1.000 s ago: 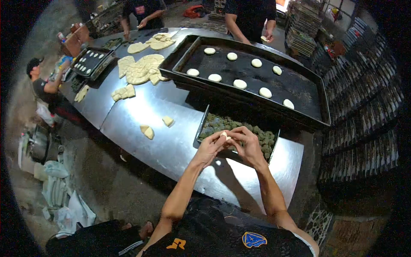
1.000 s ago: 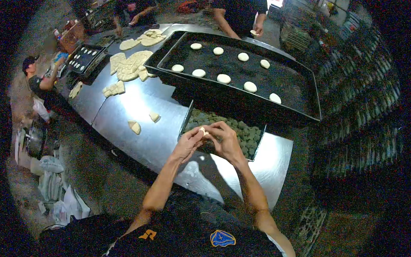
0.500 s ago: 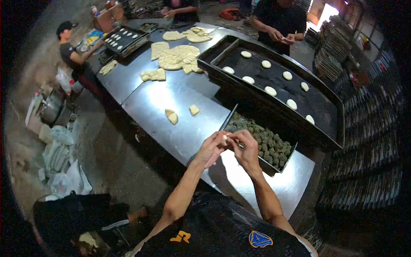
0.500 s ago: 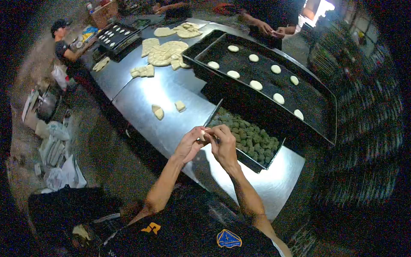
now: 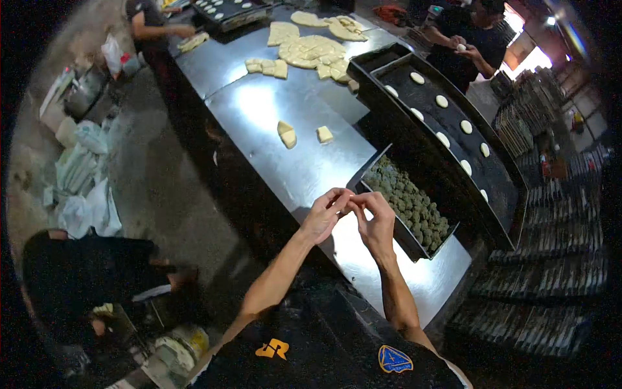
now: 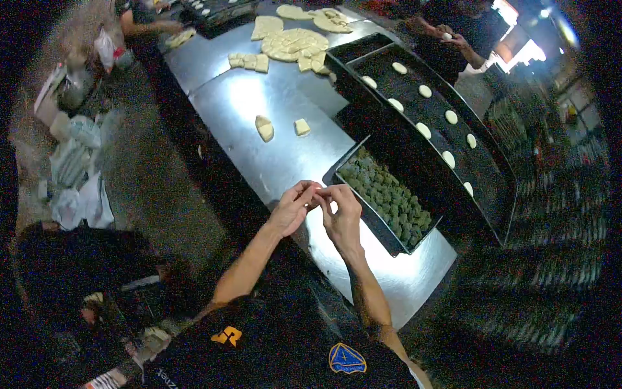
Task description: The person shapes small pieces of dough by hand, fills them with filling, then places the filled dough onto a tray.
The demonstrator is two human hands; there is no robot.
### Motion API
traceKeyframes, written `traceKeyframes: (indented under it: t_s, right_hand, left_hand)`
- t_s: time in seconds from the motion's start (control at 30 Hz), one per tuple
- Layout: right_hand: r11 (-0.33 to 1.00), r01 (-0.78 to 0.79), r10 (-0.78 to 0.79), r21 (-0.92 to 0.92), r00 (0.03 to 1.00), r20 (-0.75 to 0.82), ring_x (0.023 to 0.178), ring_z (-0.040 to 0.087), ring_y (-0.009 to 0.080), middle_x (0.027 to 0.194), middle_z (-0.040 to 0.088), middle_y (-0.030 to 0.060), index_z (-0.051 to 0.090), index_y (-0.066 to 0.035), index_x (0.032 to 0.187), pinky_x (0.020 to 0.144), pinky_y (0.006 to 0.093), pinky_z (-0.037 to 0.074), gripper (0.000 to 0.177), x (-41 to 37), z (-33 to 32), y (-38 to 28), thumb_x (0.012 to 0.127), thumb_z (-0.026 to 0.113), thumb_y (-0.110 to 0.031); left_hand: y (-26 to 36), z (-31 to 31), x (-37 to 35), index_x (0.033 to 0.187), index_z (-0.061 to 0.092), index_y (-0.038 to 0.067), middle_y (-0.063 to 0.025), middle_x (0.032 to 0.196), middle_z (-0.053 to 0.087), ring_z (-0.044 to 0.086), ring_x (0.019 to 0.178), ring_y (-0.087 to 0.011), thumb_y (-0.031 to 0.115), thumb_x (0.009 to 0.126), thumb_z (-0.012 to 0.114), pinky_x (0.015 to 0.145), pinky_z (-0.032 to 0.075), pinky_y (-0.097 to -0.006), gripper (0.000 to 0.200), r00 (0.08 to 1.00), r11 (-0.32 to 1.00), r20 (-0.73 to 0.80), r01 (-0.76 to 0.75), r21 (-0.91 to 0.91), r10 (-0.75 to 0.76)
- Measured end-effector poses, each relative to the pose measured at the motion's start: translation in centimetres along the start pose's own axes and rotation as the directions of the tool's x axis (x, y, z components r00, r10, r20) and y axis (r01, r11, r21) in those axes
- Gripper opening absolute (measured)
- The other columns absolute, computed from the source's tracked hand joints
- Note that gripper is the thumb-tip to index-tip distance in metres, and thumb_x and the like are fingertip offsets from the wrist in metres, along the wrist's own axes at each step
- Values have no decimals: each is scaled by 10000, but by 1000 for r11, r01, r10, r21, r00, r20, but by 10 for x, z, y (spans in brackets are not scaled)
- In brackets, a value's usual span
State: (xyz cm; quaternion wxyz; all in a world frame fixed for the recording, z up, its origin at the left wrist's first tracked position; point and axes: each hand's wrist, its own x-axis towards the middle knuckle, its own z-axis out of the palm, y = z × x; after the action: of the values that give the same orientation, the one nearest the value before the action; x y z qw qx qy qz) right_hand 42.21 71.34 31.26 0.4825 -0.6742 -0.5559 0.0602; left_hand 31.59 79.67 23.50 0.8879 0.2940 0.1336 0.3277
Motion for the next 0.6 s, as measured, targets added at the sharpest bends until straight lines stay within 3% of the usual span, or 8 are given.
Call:
traceKeyframes:
  t_s: [0.07,0.13,0.17,0.23,0.27,0.37,0.47,0.6]
  right_hand:
    - [998,-56,56,3,997,44,754,595,248,824,590,129,646,11,872,660,354,485,107,-15,18,26,777,695,17]
    - [977,5,45,-215,973,227,818,569,279,825,578,137,649,17,870,744,394,465,101,-58,56,113,811,683,-58]
    - [973,-175,210,-151,943,259,911,510,307,894,557,145,653,17,891,797,412,427,164,-61,57,107,833,677,-135]
    - [980,-23,64,-200,978,200,926,490,311,924,540,146,652,17,884,794,418,414,170,-37,50,97,823,689,-138]
    - [963,104,-72,-249,989,133,942,469,315,955,522,146,651,17,876,791,424,401,177,-26,45,85,813,701,-141]
    - [943,128,-88,-308,986,140,1000,420,322,1003,491,160,621,23,929,840,443,359,227,37,27,48,833,677,-175]
    - [843,65,-138,-534,986,-97,947,411,333,979,464,177,528,11,1026,864,448,309,275,27,84,86,914,516,-239]
    - [853,31,105,-521,968,229,905,425,339,980,456,176,518,-1,1033,839,465,318,264,6,122,107,921,478,-237]
  left_hand:
    - [6,-11,-6,1186,541,-6,-50,1056,606,559,960,-101,248,943,617,905,429,-271,360,995,882,-80,90,463,-59]
    - [10,-25,-10,1212,556,-2,-89,1203,579,520,1122,-162,245,916,647,974,399,-289,396,948,719,-232,6,695,216]
    - [19,-41,-13,1237,547,3,-108,1247,568,496,1182,-180,247,903,662,1011,376,-307,430,915,647,-259,-3,762,309]
    - [42,-61,-31,1283,525,1,-93,1277,562,500,1192,-188,293,897,663,1026,368,-311,503,892,653,-318,34,756,322]
    - [53,-63,-41,1223,559,3,-10,1087,573,502,870,-83,253,880,699,772,424,-227,447,861,737,-325,-81,671,390]
    - [81,-80,-79,1258,547,-1,-95,1240,583,525,1174,-184,278,905,665,1013,394,-314,466,791,729,-445,-2,685,420]
    - [84,-106,-111,1259,561,16,-85,1260,573,522,1179,-184,287,933,628,1018,385,-312,429,691,749,-565,51,661,451]
    - [86,-94,-127,1256,569,29,-81,1257,575,522,1182,-184,282,943,612,1019,385,-312,405,634,787,-626,44,615,454]
